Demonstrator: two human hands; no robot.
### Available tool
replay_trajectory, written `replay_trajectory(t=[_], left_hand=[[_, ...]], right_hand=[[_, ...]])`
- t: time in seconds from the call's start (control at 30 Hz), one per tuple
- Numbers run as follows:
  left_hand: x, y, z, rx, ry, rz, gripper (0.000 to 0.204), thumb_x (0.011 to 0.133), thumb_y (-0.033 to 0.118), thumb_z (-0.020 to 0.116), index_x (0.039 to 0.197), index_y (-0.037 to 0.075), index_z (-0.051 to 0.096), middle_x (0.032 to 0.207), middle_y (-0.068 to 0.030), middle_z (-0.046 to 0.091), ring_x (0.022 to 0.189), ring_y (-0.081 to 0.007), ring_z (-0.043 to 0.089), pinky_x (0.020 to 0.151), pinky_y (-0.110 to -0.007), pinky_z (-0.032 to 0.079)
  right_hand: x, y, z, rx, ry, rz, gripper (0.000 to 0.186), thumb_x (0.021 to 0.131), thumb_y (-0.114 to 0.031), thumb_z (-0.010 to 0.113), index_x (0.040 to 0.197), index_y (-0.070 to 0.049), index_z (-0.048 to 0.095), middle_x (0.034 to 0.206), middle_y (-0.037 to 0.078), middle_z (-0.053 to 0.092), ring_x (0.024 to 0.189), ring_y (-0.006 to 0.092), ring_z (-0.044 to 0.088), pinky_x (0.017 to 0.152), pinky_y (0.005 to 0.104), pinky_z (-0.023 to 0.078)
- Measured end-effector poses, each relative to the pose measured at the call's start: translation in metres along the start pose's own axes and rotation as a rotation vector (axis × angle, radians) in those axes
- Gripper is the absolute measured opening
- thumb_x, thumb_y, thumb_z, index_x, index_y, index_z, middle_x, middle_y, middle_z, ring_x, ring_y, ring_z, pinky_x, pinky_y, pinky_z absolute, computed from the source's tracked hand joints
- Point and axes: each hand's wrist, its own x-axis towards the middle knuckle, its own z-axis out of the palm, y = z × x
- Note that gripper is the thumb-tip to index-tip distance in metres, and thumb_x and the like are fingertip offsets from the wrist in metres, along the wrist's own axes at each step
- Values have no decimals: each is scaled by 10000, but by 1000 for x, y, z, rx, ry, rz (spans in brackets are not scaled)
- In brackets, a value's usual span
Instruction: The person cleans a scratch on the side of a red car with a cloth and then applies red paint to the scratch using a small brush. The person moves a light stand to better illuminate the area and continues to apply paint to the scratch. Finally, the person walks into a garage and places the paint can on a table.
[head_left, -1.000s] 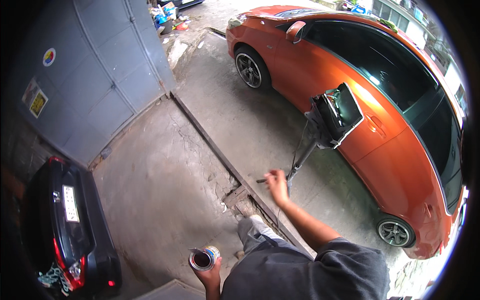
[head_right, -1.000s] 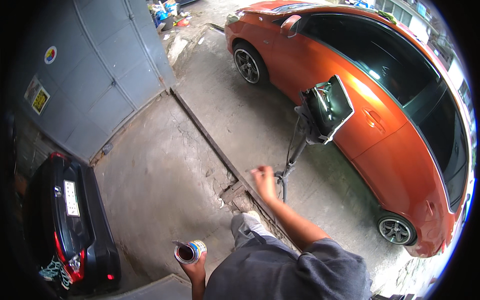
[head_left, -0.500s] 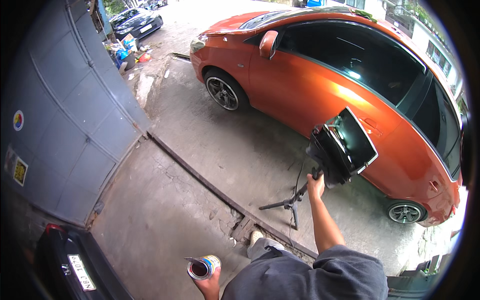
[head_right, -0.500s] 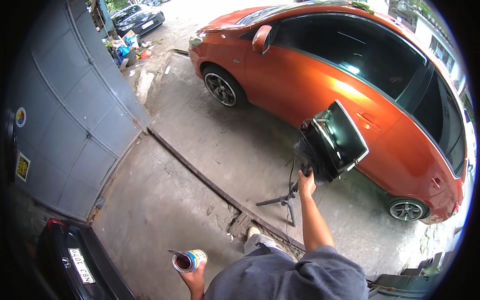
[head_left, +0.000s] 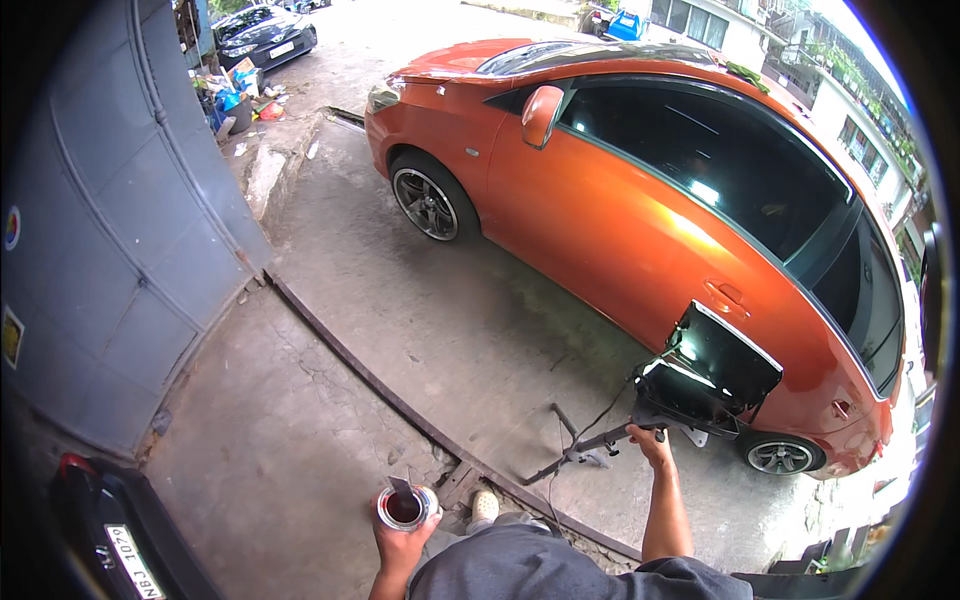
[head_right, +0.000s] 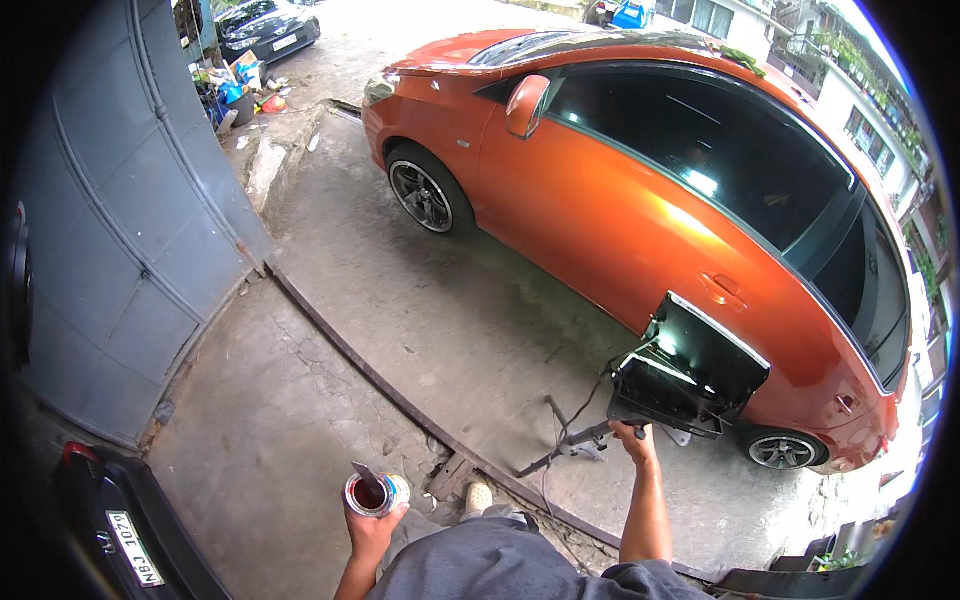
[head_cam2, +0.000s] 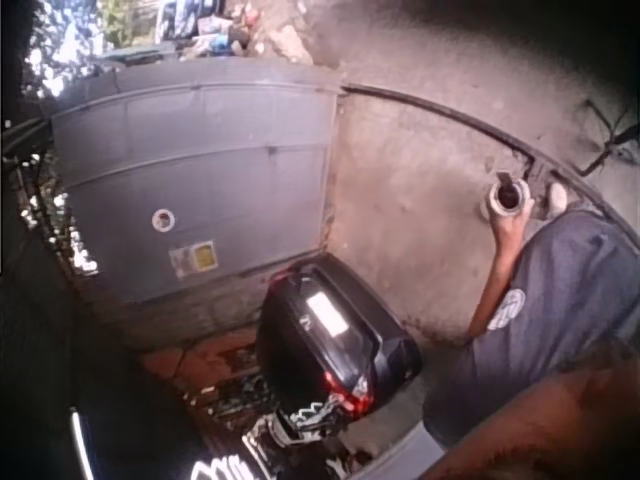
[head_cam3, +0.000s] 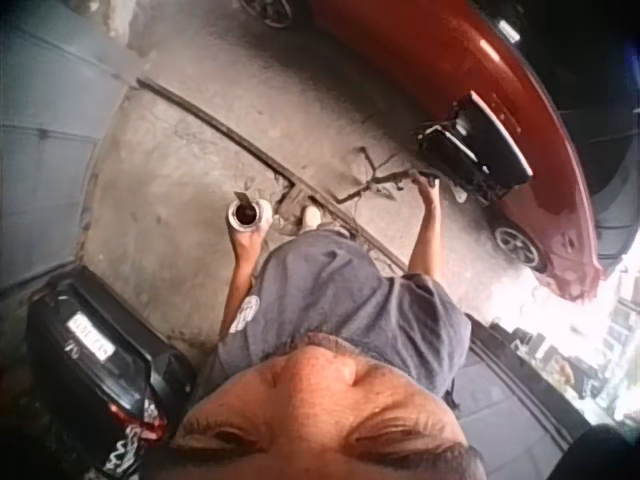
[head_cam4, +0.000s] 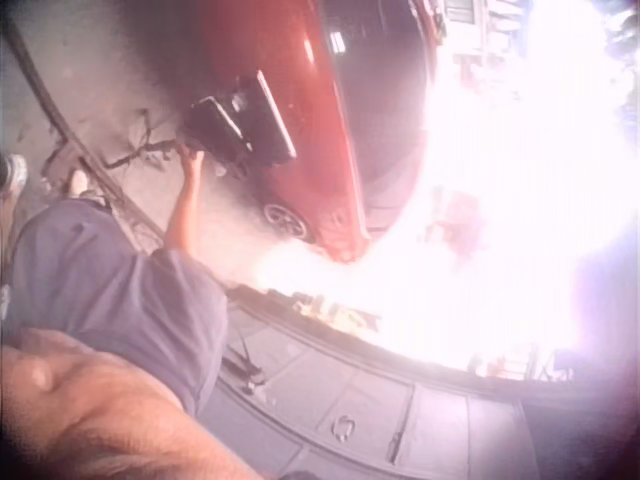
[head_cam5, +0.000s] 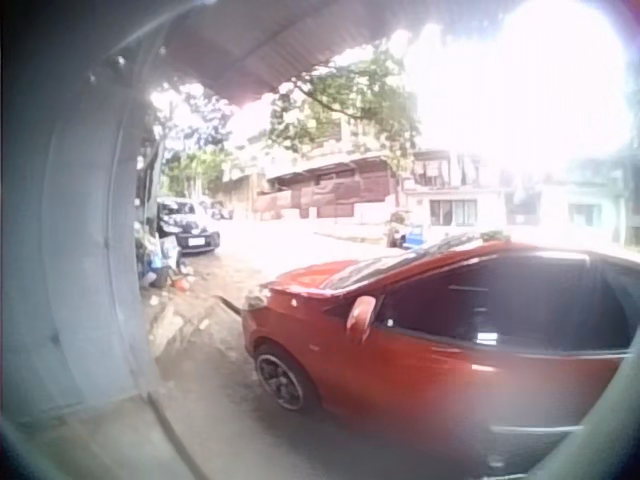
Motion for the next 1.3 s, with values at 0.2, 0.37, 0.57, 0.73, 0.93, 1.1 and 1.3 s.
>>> replay_trajectory(t=[0.2, 0.37, 0.57, 0.73, 0.93, 1.1, 1.3], left_hand=[[20, -6, -3, 107, -91, 55, 913, 699, 172, 990, 1414, -9, 452, 1314, -179, 619, 1272, -356, 577, 1141, -497, 423], [32, 0, -8, 103, -44, 104, 763, 754, 147, 954, 1327, -2, 473, 1223, -159, 675, 1135, -286, 666, 1033, -437, 507], [34, -4, -12, 82, -32, 106, 822, 742, 134, 970, 1364, -4, 451, 1250, -149, 658, 1155, -270, 661, 1039, -425, 512], [31, 1, -14, 82, -34, 79, 879, 698, 176, 991, 1380, -7, 467, 1285, -174, 613, 1194, -339, 615, 1067, -472, 473], [30, -6, -14, 7, -82, 28, 934, 688, 169, 1003, 1402, -13, 428, 1256, -165, 630, 1159, -314, 642, 1058, -457, 483], [35, -3, -6, -35, -98, 46, 787, 737, 111, 960, 1356, -22, 492, 1236, -157, 673, 1131, -286, 675, 1037, -432, 513], [37, 5, 5, -89, -100, 65, 552, 785, 55, 898, 1268, -31, 644, 1182, -145, 733, 1079, -257, 717, 997, -406, 551]], right_hand=[[-5, 0, -51, -48, -93, 8, 352, 796, -60, 788, 1146, -39, 754, 869, 44, 691, 749, 144, 643, 675, 315, 541], [-21, -15, -67, 146, -151, 14, 401, 761, -60, 793, 1160, -28, 765, 850, 45, 693, 724, 137, 624, 647, 298, 503], [-23, -54, -61, 41, -142, 97, 406, 732, -1, 796, 1136, -34, 765, 881, 56, 719, 737, 162, 673, 668, 312, 562], [-16, -60, -83, -27, -175, 173, 404, 728, 17, 794, 1127, -37, 764, 891, 58, 725, 754, 170, 688, 681, 321, 581], [-15, -58, -86, -44, -152, 205, 403, 723, 39, 792, 1117, -41, 762, 902, 61, 733, 774, 181, 707, 698, 332, 605], [-26, -35, -94, -1, -109, 227, 403, 718, 57, 790, 1108, -43, 761, 912, 63, 739, 791, 189, 722, 711, 342, 624], [-50, -7, -112, 16, 20, 204, 448, 699, 105, 791, 1107, -79, 755, 947, 46, 750, 892, 208, 754, 799, 383, 662]])
